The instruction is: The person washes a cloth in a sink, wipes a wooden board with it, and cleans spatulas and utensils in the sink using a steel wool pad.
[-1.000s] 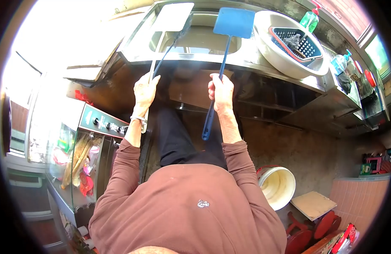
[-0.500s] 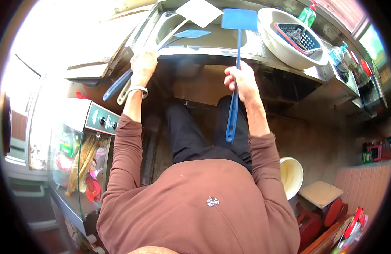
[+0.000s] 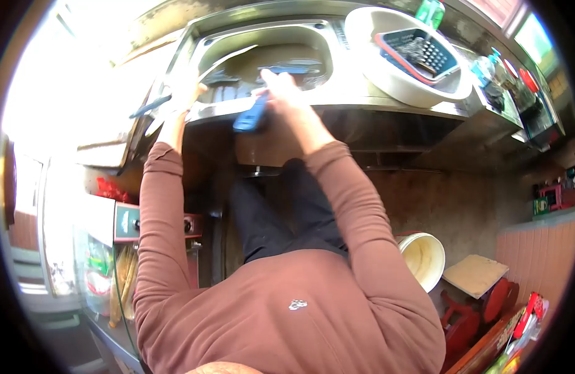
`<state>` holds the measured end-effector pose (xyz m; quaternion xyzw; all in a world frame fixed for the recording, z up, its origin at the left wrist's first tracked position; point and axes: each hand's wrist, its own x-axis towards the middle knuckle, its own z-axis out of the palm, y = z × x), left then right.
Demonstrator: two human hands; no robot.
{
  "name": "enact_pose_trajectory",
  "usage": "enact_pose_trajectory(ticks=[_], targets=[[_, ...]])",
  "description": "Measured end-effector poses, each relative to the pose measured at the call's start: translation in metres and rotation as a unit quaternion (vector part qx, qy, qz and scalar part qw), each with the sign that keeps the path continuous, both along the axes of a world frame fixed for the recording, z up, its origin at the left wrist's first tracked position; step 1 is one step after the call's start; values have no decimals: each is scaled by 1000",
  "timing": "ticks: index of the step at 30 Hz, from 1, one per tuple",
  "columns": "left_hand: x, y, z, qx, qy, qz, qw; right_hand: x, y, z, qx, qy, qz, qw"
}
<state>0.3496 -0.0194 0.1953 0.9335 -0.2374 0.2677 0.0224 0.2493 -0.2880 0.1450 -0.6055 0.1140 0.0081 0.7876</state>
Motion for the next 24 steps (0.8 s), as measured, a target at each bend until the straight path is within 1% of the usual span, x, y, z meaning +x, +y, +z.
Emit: enact_pose_trajectory(ticks=[1,2,3,4,5,6,7,8,10,11,12,13,14,15,16,17,18,19,20,21,22,24], targets=[[-5,-3,2,-34,-9,-69,997,3,9,10,-8,10,5,1000],[-30,-15,21,63,-65,-44,995,-2,17,27,-18,21,6,1000],[-24,-17,11,113,-122,-31,986,-12,14,54,-47,53,71,995],[-39,-32,28,131,17,21,991,-23,11,77,-73,85,137,984],[-42,-36,29,112,54,6,992,-27,13,86,-121,55,122,984],[-38,-34,20,69,113,2,991,-34,12,92,-170,24,110,979],[-33,-28,10,21,143,-25,989,-49,5,100,-217,-58,130,966],[-41,-29,11,-26,173,-49,983,-62,-6,110,-262,-139,151,943],[-67,-24,22,-20,163,-110,980,-84,-37,139,-342,-275,181,880],[-75,-22,23,-111,226,-59,966,-109,-61,166,-400,-355,170,828],[-76,-16,10,-161,146,-115,969,-130,-89,187,-390,-359,135,837],[-86,-13,5,-253,155,-114,948,-151,-117,208,-380,-362,101,845],[-99,-7,1,-343,159,-104,920,-155,-152,220,-466,-452,35,760],[-111,-6,-4,-432,184,-27,882,-148,-191,219,-485,-414,9,770],[-122,-6,-3,-481,196,-45,853,-143,-230,221,-538,-388,29,748],[-135,-14,7,-543,263,-31,797,-141,-265,226,-650,-362,32,668],[-143,-24,15,-603,324,-20,729,-133,-295,225,-721,-345,58,598],[-137,-28,12,-575,342,-37,742,-131,-319,218,-781,-249,69,568],[-128,-32,10,-546,360,-56,755,-126,-341,205,-806,-210,92,546],[-119,-43,12,-510,379,-105,765,-120,-351,198,-841,-149,131,503],[-112,-58,15,-469,398,-154,773,-119,-358,185,-869,-152,128,453],[-106,-93,30,-327,446,-123,824,-113,-368,171,-850,-106,162,490]])
